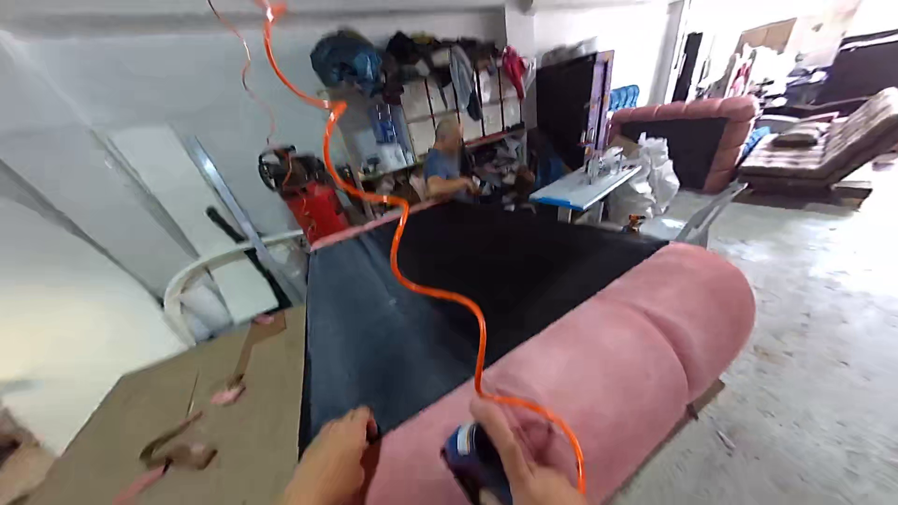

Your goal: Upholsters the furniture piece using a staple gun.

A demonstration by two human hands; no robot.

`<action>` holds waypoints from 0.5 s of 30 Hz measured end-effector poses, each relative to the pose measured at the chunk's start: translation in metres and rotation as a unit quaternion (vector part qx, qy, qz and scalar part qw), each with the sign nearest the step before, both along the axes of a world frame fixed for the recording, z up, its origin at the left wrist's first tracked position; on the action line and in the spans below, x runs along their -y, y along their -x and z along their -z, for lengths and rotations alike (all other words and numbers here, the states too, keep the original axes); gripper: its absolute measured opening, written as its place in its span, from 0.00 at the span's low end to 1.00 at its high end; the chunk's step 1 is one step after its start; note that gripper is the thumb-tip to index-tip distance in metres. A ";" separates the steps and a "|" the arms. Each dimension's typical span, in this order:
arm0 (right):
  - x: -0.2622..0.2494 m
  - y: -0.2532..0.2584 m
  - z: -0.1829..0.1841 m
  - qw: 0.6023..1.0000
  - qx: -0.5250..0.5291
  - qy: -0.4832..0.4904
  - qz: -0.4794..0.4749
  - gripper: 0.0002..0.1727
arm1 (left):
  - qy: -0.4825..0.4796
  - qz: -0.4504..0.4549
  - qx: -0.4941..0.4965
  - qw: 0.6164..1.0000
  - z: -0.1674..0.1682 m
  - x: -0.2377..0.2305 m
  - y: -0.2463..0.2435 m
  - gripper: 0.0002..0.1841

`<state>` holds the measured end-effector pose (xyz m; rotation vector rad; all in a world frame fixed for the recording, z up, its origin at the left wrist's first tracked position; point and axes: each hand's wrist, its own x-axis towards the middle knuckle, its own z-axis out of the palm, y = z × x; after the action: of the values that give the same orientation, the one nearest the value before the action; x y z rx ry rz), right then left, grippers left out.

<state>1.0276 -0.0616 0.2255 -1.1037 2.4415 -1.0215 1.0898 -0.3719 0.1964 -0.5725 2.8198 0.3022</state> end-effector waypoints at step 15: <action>-0.007 0.008 0.033 0.995 -0.064 0.070 -0.007 0.50 | -0.024 0.113 -0.038 0.993 -0.008 0.032 -0.025 0.09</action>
<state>1.0197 -0.0545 0.1930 -1.2661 2.4893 -1.1663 1.1151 -0.4039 0.2048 -0.2322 2.9055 0.3539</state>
